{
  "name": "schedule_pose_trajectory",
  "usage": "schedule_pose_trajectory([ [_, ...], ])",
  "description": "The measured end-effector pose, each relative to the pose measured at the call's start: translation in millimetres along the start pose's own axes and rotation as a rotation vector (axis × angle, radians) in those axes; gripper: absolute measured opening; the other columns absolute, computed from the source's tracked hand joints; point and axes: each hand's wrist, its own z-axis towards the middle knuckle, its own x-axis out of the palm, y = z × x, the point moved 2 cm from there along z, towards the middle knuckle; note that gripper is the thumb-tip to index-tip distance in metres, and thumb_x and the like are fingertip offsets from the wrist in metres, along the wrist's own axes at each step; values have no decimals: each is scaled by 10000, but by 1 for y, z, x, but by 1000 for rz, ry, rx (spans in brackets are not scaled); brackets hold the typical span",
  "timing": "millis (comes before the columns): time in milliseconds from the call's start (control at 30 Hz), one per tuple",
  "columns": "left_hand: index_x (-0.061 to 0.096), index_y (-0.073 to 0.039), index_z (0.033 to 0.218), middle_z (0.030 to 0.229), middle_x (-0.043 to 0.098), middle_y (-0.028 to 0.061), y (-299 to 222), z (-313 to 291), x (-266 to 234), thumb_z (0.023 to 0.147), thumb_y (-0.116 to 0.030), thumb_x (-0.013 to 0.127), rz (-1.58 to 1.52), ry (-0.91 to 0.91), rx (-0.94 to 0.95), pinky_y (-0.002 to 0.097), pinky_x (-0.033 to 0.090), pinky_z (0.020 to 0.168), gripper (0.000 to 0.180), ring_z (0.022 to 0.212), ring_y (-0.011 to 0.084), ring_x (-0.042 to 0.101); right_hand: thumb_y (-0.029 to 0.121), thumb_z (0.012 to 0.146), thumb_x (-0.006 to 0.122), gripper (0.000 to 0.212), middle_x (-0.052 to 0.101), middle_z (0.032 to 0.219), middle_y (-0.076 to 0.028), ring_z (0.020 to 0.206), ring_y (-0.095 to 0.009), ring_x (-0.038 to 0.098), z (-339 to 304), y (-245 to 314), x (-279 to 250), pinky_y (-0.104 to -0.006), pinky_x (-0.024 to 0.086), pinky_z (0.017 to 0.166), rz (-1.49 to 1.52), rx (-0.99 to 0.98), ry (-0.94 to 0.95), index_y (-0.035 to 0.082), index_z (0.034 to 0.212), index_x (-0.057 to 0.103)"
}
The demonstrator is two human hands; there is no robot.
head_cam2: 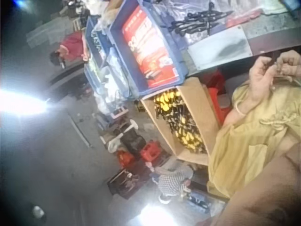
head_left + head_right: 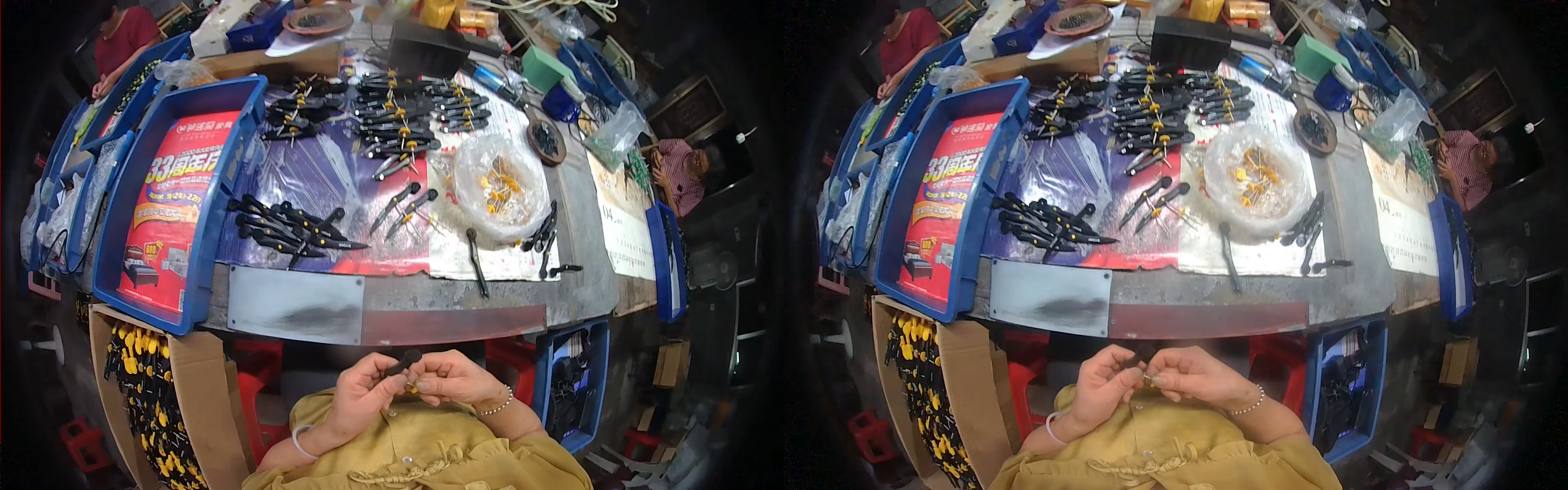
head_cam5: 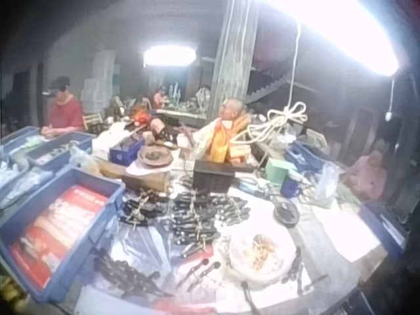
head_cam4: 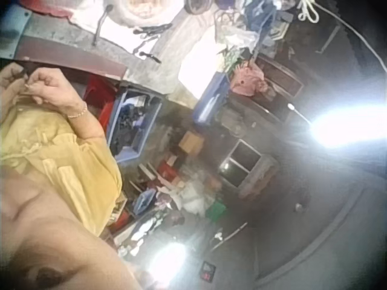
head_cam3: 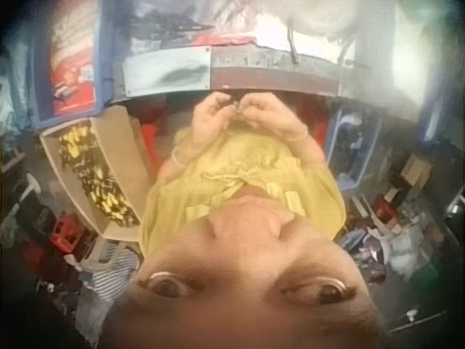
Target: The person repeatedly assembles drawing compasses by positioning pairs of black compass legs, inserting a threaded adjustment pin with a wheel between them, and joining the components together by hand.
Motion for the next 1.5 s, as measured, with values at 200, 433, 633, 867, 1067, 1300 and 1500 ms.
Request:
schedule_pose_trajectory([
  [200,514,2,1000,786,596,29,-4,-4,2,874,-59,579,74,0,-1,162,370,482,155,577,25,487,172,894,566,178,511,688,17,543,-32,418,3,-11,-1,-183,305,470,-83,-87,-3,1,941,550],
  [433,506,-49,987,708,490,27,-17,-5,-22,921,-125,503,-84,-229,117,176,283,444,100,480,57,349,224,930,499,261,516,579,-14,451,-27,371,-13,-27,-1,-177,255,414,405,103,441,-29,923,563],
  [633,458,-67,1148,786,504,85,-16,-1,-13,960,-221,396,-384,-22,-64,233,319,489,251,518,111,381,134,888,537,174,550,627,37,508,-1,404,-22,2,8,-159,296,457,-165,-67,-128,49,1022,606],
  [867,479,-17,1073,857,463,56,3,-3,-21,924,-205,518,-777,145,-267,162,315,443,244,523,27,384,78,852,594,192,565,593,-19,535,-53,530,-7,3,21,-202,393,484,-434,-324,-130,-5,1024,586],
  [1067,492,-32,1066,898,463,37,18,-4,-23,931,-228,508,-884,156,-333,163,364,499,239,579,31,442,116,764,687,248,610,738,-97,597,-217,623,-5,0,27,-287,469,520,-892,-562,-284,31,981,602],
  [1300,477,-31,1031,904,457,43,24,-1,-20,933,-218,505,-952,131,-384,169,374,508,213,611,35,442,112,765,687,241,607,709,-93,586,-202,624,-8,-5,22,-284,467,504,-806,-649,-344,22,970,598],
  [1500,434,-16,1008,863,416,49,19,1,-16,945,-190,477,-980,111,-399,170,357,482,191,566,53,389,45,760,684,176,619,700,-84,547,-120,608,-6,-3,18,-226,443,479,-737,-657,-406,-20,910,619],
])
